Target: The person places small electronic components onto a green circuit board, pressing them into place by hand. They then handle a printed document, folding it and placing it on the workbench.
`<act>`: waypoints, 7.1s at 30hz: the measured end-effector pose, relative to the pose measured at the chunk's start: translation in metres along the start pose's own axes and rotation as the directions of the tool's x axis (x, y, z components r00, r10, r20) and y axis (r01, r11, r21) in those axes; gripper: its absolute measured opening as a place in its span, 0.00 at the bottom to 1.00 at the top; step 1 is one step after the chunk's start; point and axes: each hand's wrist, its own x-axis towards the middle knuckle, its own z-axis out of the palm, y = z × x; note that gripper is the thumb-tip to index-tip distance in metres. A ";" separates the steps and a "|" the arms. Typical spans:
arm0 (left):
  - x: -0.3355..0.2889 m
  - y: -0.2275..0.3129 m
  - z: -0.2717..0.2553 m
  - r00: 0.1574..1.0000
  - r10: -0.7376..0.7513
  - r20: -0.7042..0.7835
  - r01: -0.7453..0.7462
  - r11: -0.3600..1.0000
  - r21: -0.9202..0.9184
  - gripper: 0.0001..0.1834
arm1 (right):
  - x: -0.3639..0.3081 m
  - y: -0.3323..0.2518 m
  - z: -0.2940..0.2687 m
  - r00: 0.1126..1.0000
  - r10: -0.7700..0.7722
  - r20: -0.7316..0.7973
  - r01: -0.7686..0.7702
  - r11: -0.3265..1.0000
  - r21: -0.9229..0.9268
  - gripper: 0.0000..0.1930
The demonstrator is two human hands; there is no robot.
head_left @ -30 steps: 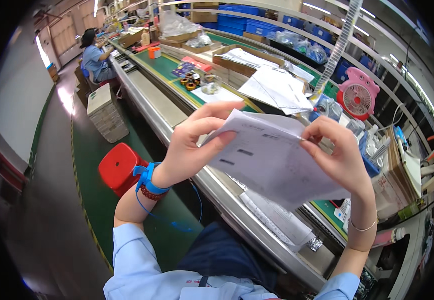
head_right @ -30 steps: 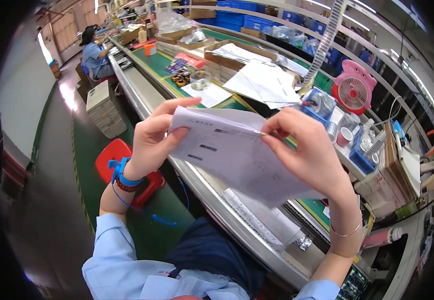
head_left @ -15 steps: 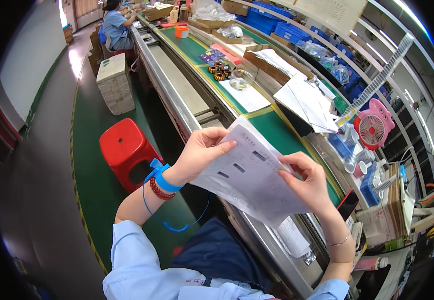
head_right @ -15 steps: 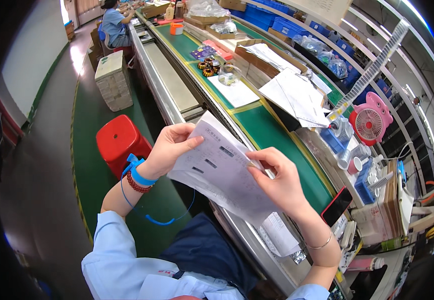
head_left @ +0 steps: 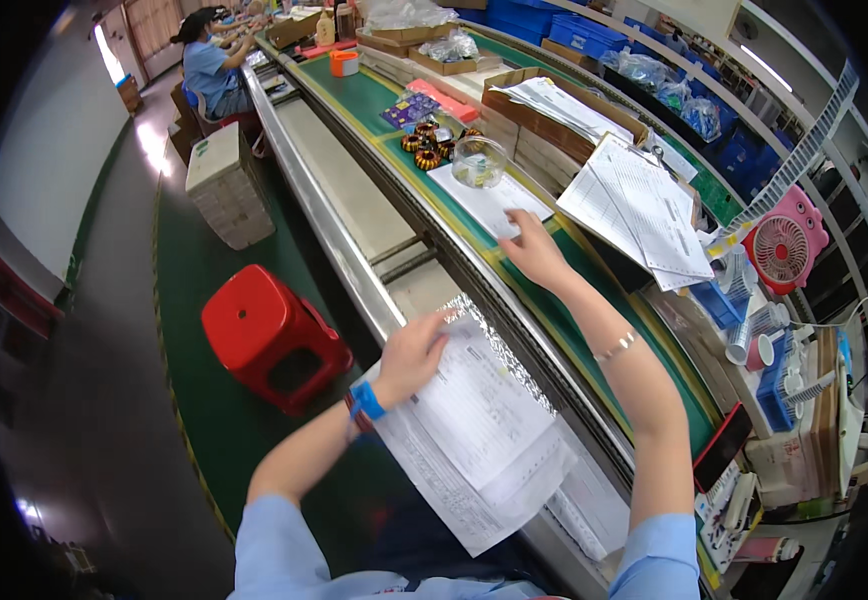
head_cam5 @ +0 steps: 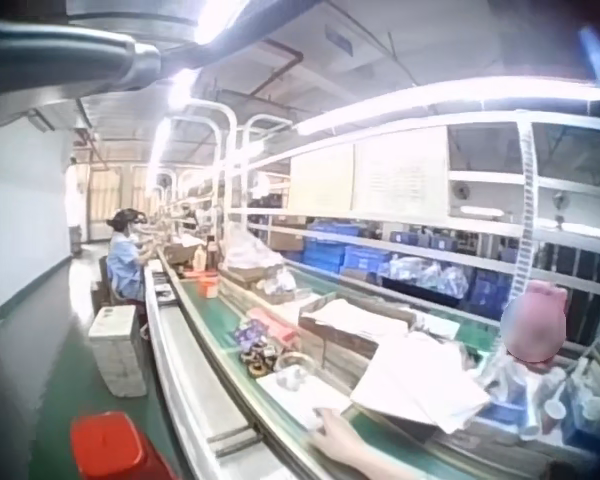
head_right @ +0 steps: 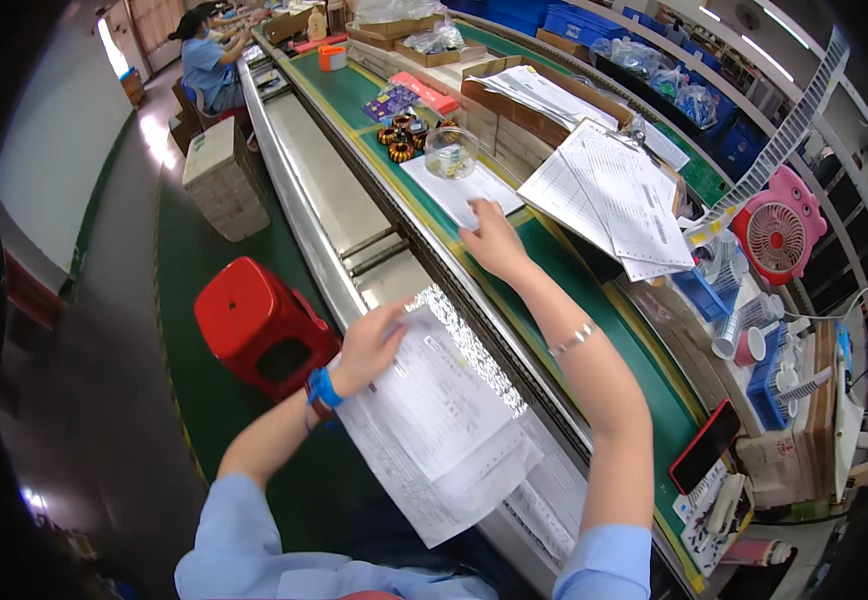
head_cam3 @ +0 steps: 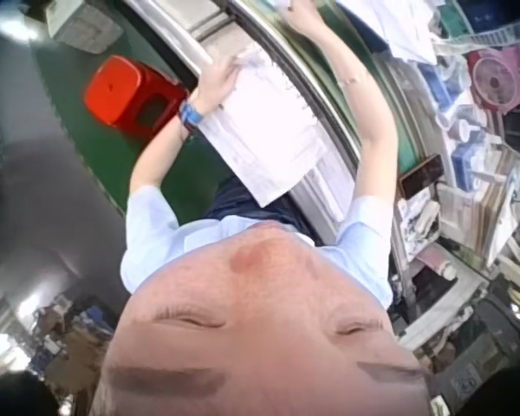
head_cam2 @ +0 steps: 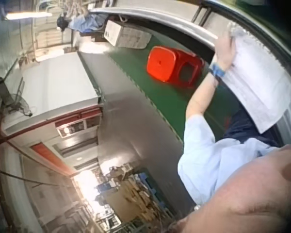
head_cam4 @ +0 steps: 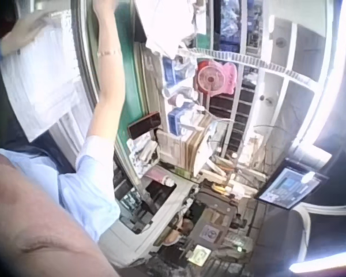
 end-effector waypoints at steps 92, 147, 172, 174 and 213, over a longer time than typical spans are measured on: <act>-0.156 0.243 0.117 0.674 0.198 0.711 0.338 0.774 -0.535 0.07 | -0.831 -0.013 -0.163 -0.028 0.543 -0.839 -0.977 -0.194 -0.093 0.08; -0.117 0.218 0.105 0.692 0.270 0.669 0.244 0.785 -0.569 0.09 | -0.452 -0.141 -0.153 0.963 0.158 -0.218 -0.220 0.929 -0.298 0.14; -0.139 0.227 0.092 0.831 0.411 0.375 0.020 0.651 -0.759 0.21 | -0.473 -0.165 -0.132 0.946 0.283 -0.159 -0.302 0.947 -0.109 0.12; -0.144 0.221 0.096 0.836 0.427 0.344 -0.039 0.672 -0.740 0.21 | -0.474 -0.163 -0.128 0.951 0.284 -0.122 -0.293 0.954 -0.063 0.13; -0.156 0.239 0.069 0.815 0.458 0.354 -0.155 0.762 -0.629 0.10 | -0.471 -0.188 -0.137 0.965 0.068 -0.253 -0.180 0.872 -0.454 0.15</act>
